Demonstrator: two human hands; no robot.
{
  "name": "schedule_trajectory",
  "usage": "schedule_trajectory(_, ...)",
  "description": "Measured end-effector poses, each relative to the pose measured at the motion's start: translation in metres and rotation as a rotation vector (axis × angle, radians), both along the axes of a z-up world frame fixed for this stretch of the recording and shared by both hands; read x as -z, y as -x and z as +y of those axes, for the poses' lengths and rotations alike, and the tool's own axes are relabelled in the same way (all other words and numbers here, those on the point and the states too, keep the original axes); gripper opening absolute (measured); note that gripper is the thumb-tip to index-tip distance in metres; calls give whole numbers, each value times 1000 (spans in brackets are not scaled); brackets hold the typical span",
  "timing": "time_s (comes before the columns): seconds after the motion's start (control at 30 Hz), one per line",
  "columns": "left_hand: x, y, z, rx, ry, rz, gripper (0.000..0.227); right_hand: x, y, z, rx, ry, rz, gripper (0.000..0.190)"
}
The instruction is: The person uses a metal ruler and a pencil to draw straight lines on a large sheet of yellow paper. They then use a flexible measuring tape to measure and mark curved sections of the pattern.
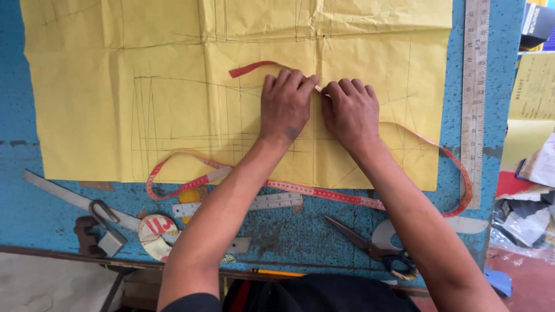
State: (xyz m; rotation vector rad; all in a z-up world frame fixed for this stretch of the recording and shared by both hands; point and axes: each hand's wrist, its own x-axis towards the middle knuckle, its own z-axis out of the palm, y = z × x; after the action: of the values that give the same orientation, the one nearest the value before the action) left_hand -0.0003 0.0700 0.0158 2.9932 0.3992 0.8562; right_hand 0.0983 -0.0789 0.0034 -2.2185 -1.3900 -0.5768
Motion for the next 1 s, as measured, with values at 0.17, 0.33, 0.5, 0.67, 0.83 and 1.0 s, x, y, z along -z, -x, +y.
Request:
schedule_trajectory(0.17,39,-10,21,68,136,-115,19,-1,17,-22,-22,-17,-28,10)
schedule_trajectory(0.33,35,-8,26,75,171,-159,23,3,30,-40,-57,-9,29,11)
schedule_trajectory(0.5,16,10,-6,90,235,-135,25,6,30,-41,-61,-25,54,13)
schedule_trajectory(0.67,14,14,-19,90,175,-162,23,2,31,-42,-71,-17,63,15)
schedule_trajectory(0.83,15,13,-20,84,184,-197,21,-1,31,-46,-66,-13,48,11)
schedule_trajectory(1.0,16,13,-20,78,176,-207,20,3,29,-49,-61,-19,44,12)
